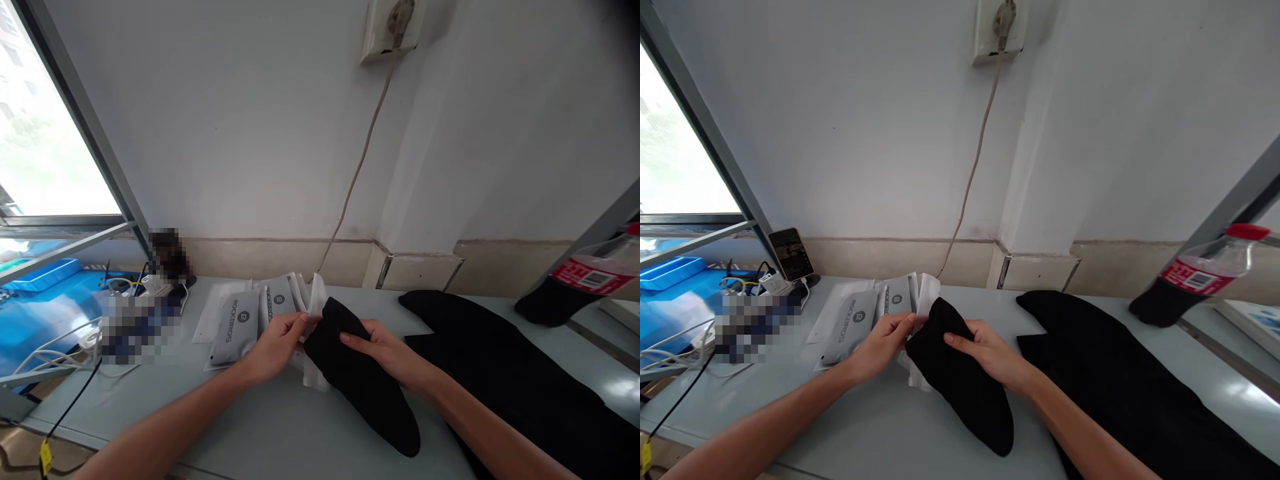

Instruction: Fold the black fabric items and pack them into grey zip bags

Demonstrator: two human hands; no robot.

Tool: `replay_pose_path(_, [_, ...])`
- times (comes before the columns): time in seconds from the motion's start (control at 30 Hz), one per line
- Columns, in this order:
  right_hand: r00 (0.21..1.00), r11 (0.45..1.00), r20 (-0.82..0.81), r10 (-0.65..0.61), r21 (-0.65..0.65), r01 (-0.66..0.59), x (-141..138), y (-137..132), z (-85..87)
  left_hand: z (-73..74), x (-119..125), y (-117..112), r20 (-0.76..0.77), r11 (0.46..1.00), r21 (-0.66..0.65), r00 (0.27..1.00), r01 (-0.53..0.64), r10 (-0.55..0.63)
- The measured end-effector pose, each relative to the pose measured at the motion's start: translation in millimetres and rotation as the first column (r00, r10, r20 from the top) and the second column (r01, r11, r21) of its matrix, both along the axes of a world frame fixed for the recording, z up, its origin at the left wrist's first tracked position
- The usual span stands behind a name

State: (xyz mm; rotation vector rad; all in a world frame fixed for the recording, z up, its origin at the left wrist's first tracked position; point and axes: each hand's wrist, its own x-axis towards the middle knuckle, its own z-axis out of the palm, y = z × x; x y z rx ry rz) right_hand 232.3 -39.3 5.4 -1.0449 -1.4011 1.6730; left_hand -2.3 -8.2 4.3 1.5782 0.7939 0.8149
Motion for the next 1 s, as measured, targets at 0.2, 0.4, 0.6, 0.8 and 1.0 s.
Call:
replay_pose_path(0.2, [1.0,1.0,-0.022,-0.01,-0.027,0.009,-2,-1,-0.9,-2.1,1,3,0.005,0.998,0.043,0.999,-0.052,0.052])
replay_pose_path(0.4, [1.0,1.0,-0.031,-0.002,0.006,0.002,-3,-2,-0.6,-6.1,0,8,-0.011,0.995,0.036,0.996,-0.09,0.091])
replay_pose_path(0.6, [1.0,0.999,0.005,-0.022,0.05,0.022,-8,-6,2.5,0.4,-4,-1,-0.173,0.956,0.293,0.983,-0.003,0.057])
replay_pose_path(0.8, [0.96,0.894,0.247,-0.129,0.447,0.005,-7,-9,13.8,9.8,-4,-5,-0.165,0.961,0.209,0.975,0.183,-0.149])
replay_pose_path(1.0, [0.848,0.757,0.413,-0.334,0.653,-0.02,0,-1,10.0,12.2,-6,5,-0.069,0.961,0.245,0.986,-0.131,0.152])
